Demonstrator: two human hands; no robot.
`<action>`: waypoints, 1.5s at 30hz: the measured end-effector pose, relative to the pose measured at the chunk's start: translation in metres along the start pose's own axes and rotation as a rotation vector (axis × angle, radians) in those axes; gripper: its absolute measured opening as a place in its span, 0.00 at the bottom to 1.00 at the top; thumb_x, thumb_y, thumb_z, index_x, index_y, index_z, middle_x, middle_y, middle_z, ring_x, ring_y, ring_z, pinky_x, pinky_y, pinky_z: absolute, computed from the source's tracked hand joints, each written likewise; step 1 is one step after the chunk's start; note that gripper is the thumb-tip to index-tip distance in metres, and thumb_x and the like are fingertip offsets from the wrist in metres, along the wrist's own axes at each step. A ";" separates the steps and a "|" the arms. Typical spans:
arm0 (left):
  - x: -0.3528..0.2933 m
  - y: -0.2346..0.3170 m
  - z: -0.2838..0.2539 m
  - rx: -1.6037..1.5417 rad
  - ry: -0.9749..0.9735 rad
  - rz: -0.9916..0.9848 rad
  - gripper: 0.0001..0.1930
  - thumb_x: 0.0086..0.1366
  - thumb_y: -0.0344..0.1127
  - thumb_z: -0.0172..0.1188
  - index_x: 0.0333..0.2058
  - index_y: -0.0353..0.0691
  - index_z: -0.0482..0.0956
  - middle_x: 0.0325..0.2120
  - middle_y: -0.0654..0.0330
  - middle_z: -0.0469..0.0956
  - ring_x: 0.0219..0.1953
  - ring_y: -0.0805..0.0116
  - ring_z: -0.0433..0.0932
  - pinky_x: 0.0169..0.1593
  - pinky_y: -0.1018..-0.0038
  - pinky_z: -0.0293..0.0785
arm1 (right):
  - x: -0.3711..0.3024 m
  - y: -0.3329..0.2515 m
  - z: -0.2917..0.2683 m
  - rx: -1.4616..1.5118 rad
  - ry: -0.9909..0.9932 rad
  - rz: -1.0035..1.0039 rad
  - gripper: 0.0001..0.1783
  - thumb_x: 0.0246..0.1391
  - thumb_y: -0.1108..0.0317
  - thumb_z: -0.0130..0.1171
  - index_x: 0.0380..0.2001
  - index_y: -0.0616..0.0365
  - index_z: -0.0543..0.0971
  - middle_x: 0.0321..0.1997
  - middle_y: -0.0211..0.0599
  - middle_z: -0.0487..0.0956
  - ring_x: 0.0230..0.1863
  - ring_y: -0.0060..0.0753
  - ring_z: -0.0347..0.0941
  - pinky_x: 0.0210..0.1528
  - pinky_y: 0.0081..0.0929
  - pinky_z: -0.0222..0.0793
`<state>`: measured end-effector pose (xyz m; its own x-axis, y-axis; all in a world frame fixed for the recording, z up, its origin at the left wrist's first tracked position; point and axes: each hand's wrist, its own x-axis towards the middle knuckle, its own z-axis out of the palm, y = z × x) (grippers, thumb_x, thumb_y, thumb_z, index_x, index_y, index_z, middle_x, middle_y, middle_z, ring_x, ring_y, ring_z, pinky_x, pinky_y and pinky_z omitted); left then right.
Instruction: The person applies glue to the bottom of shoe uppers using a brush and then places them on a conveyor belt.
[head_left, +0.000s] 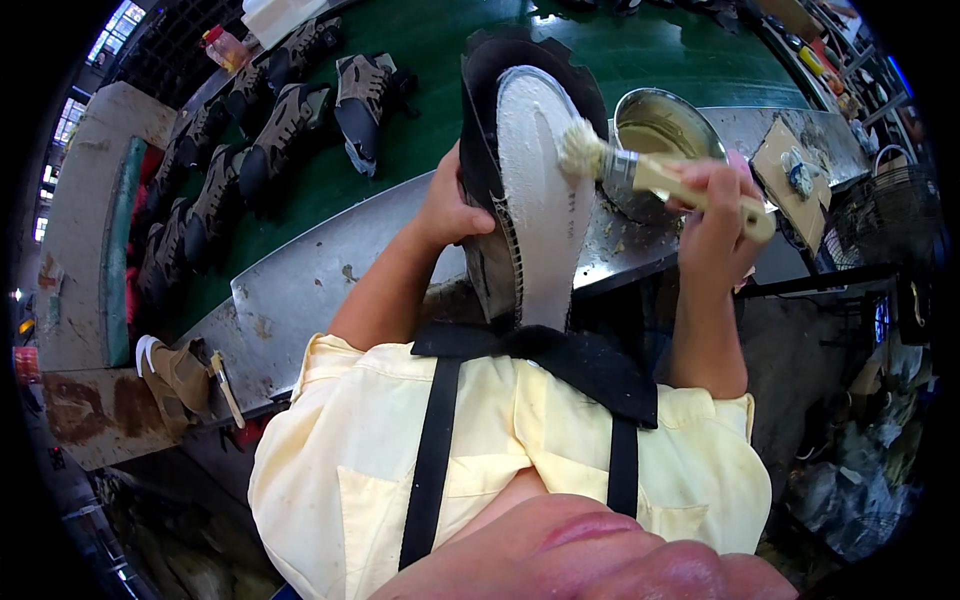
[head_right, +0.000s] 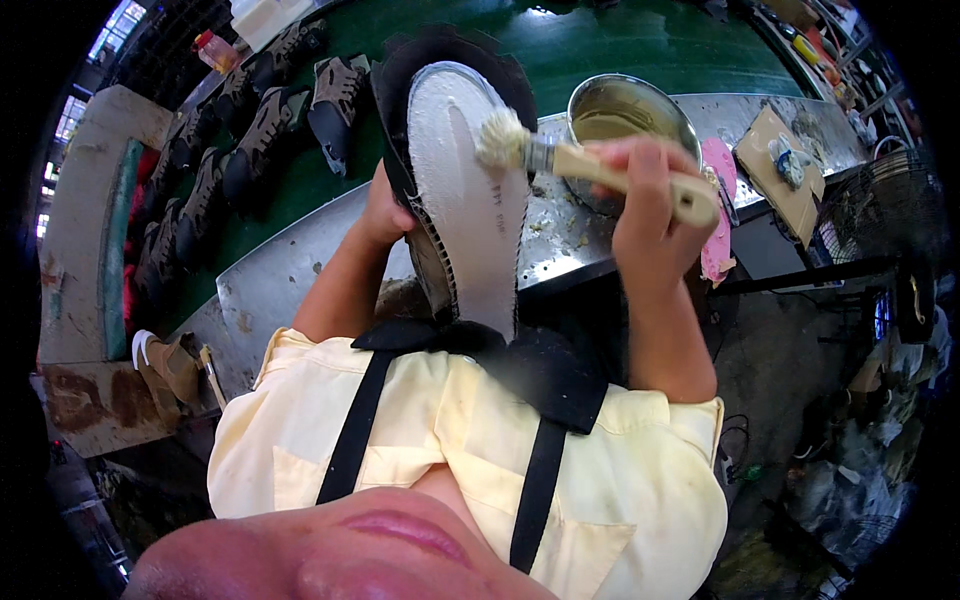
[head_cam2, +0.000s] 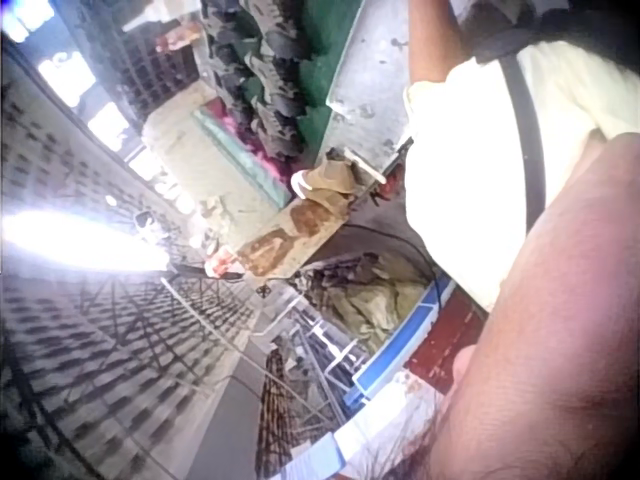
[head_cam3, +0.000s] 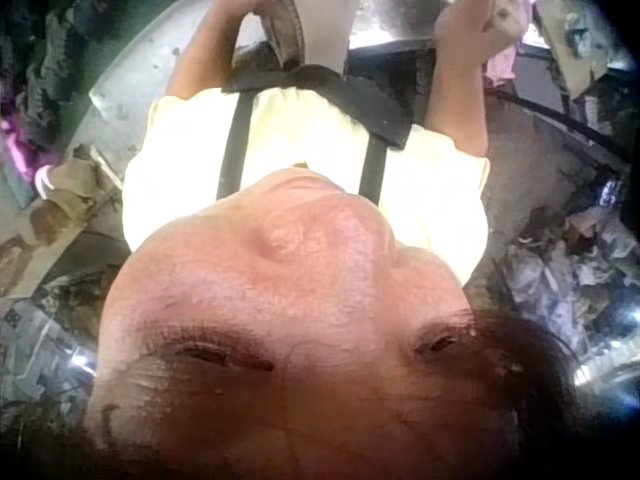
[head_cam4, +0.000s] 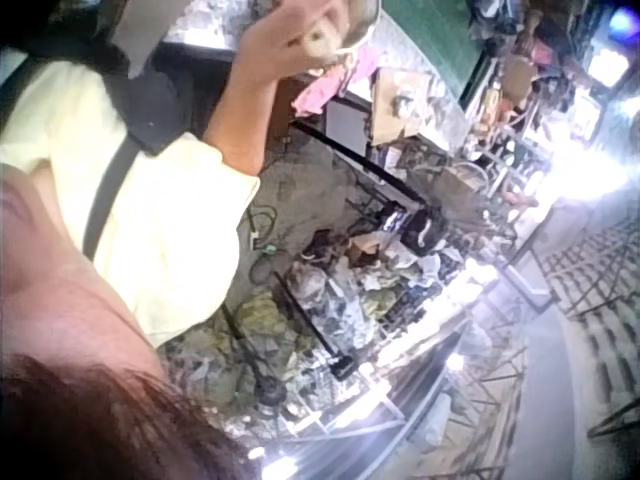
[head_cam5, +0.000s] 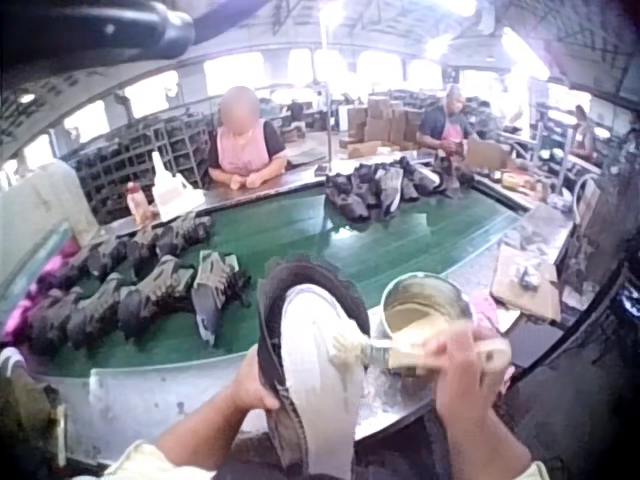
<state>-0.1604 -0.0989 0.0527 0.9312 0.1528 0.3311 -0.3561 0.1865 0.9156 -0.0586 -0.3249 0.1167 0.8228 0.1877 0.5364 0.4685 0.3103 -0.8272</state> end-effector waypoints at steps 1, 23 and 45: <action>-0.002 0.000 -0.003 -0.015 0.018 0.014 0.52 0.32 0.52 0.76 0.54 0.32 0.60 0.48 0.59 0.68 0.50 0.70 0.67 0.55 0.73 0.60 | -0.014 -0.002 0.000 0.003 -0.009 -0.017 0.15 0.55 0.67 0.47 0.20 0.65 0.74 0.23 0.43 0.77 0.19 0.26 0.70 0.20 0.19 0.65; 0.016 -0.005 0.011 0.050 -0.082 -0.073 0.53 0.32 0.51 0.75 0.56 0.33 0.58 0.48 0.58 0.69 0.50 0.69 0.68 0.55 0.73 0.61 | 0.029 0.002 -0.019 -0.422 -0.070 -0.415 0.08 0.53 0.70 0.55 0.24 0.62 0.78 0.24 0.34 0.79 0.24 0.23 0.75 0.26 0.18 0.70; 0.026 -0.007 0.017 0.014 -0.096 -0.113 0.53 0.32 0.52 0.75 0.55 0.33 0.59 0.46 0.58 0.70 0.48 0.69 0.69 0.54 0.72 0.63 | 0.028 0.000 -0.021 -0.515 -0.028 -0.342 0.07 0.48 0.68 0.61 0.23 0.60 0.78 0.21 0.34 0.79 0.21 0.25 0.75 0.24 0.19 0.69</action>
<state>-0.1324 -0.1124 0.0591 0.9687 0.0382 0.2454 -0.2482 0.1834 0.9512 -0.0293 -0.3390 0.1286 0.5932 0.1834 0.7839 0.8051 -0.1310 -0.5785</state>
